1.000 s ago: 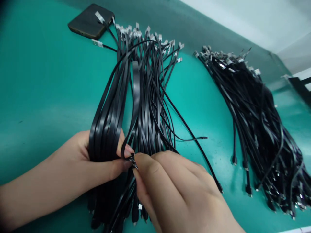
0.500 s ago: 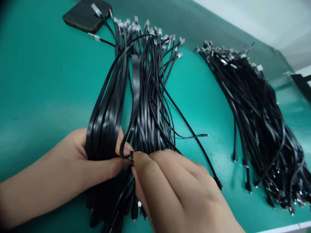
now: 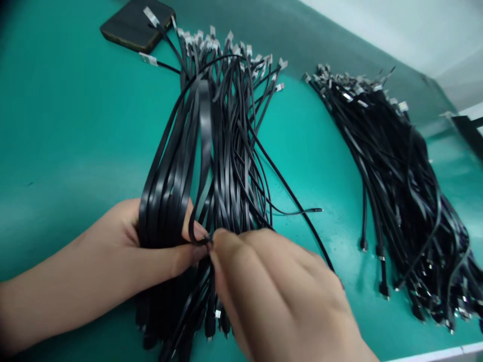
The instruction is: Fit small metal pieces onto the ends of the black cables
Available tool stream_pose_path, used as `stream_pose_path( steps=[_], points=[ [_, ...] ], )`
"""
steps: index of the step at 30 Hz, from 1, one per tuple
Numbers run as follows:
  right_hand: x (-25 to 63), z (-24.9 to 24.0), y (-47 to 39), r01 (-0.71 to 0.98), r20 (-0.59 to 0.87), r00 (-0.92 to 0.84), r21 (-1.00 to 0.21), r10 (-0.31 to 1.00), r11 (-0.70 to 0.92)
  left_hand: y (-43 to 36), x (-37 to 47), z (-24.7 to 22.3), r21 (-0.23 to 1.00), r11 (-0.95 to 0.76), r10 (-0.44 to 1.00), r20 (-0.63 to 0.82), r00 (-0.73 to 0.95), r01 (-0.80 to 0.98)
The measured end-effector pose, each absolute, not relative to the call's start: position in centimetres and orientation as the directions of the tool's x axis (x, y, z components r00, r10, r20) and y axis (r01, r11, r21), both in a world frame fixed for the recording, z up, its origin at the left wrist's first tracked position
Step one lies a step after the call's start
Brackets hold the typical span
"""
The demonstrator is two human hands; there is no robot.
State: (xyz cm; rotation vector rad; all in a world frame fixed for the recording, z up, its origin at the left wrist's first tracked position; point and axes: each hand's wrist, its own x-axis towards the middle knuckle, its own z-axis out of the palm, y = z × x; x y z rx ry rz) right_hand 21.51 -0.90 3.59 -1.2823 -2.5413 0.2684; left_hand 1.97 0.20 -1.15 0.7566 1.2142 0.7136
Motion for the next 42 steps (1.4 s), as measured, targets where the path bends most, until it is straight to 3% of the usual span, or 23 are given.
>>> stream_pose_path(
  steps=[3,5,7,10,15,19,25,29,32,35,42],
  points=[
    [21.4,3.2,-0.9,0.867,0.311,-0.192,-0.39,0.931,0.309,0.4,1.9,-1.0,0.837,0.543,0.825,-0.519,0.224,-0.06],
    [21.3,2.9,-0.6,0.842,0.366,0.012,-0.506,0.931,0.188,0.6,1.8,-0.9,0.837,0.538,0.827,-0.501,0.254,-0.101],
    [21.3,2.7,0.1,0.789,0.364,-0.023,-0.565,0.931,0.24,0.8,1.7,-0.9,0.837,0.531,0.829,-0.481,0.285,-0.133],
    [21.5,2.4,1.3,0.712,0.253,-0.244,-0.609,0.936,0.35,0.9,1.6,-0.9,0.857,0.499,0.839,-0.443,0.316,-0.126],
    [21.4,1.5,1.6,0.58,0.029,-0.345,-0.78,0.938,0.237,0.7,1.5,-1.0,0.853,0.494,0.847,-0.429,0.313,-0.169],
    [21.1,1.1,0.6,0.375,0.057,-0.375,-0.904,0.925,0.207,0.7,1.5,-1.0,0.837,0.507,0.844,-0.431,0.321,-0.209],
    [21.1,1.8,-0.2,0.504,0.211,-0.501,-0.717,0.839,0.481,0.9,1.6,-2.0,0.837,0.466,0.868,-0.37,0.33,-0.286],
    [20.6,1.7,-0.1,0.449,0.245,-0.524,-0.735,0.816,0.508,0.9,1.9,-2.4,0.826,0.497,0.839,-0.381,0.388,-0.264],
    [19.7,1.4,0.0,0.4,0.194,-0.579,-0.779,0.792,0.483,0.7,2.1,-2.2,0.849,0.481,0.838,-0.371,0.401,-0.218],
    [19.5,1.7,0.3,0.505,0.156,-0.53,-0.732,0.834,0.457,0.4,2.1,-2.2,0.879,0.435,0.86,-0.342,0.379,-0.196],
    [23.1,2.7,0.7,0.871,-0.126,-0.405,-0.356,0.906,0.34,0.4,1.7,-2.4,0.907,0.351,0.921,-0.288,0.264,-0.235]
  ],
)
